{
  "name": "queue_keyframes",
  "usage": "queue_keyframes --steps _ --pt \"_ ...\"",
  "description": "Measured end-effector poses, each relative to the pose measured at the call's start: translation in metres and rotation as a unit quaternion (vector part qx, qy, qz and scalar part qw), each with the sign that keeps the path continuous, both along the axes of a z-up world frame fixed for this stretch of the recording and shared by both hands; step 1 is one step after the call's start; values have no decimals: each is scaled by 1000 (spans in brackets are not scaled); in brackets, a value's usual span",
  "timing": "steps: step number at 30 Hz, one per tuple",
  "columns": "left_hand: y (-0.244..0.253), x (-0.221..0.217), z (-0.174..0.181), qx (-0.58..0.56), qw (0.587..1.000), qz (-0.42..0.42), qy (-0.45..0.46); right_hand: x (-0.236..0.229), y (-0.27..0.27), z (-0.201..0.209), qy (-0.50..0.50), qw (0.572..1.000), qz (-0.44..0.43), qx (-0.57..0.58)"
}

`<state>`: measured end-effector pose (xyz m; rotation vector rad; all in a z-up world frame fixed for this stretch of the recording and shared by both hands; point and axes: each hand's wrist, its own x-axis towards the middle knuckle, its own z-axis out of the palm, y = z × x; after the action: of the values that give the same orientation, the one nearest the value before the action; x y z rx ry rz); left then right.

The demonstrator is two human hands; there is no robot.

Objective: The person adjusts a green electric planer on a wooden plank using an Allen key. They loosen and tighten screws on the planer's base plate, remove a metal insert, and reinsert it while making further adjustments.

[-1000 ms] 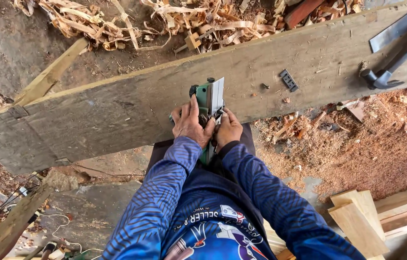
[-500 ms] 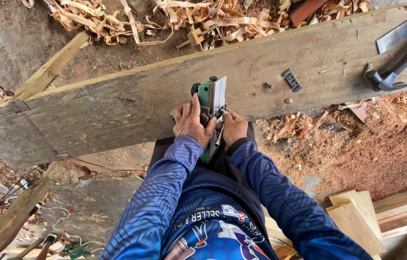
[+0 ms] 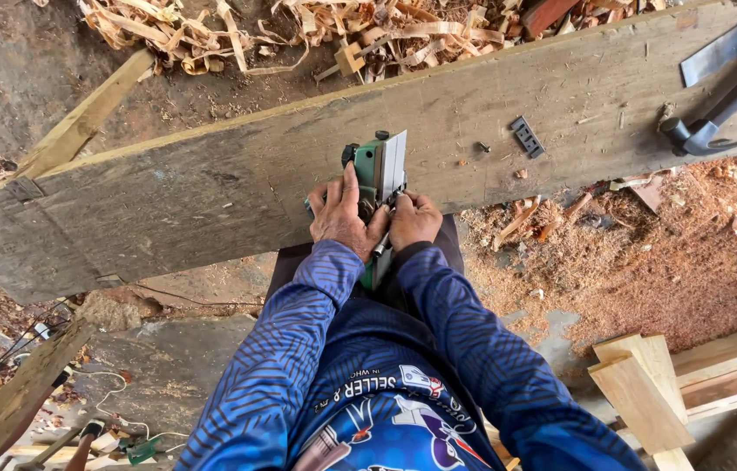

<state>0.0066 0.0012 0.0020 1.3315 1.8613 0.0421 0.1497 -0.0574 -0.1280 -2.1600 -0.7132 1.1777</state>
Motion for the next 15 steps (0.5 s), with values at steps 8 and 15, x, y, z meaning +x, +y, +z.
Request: queue_keyframes --steps 8,15 --pt "0 0 -1 -3 1000 2 -4 -1 28 58 -77 986 148 28" --pt "3 -1 2 -13 1000 15 -20 72 48 37 -179 869 440 136"
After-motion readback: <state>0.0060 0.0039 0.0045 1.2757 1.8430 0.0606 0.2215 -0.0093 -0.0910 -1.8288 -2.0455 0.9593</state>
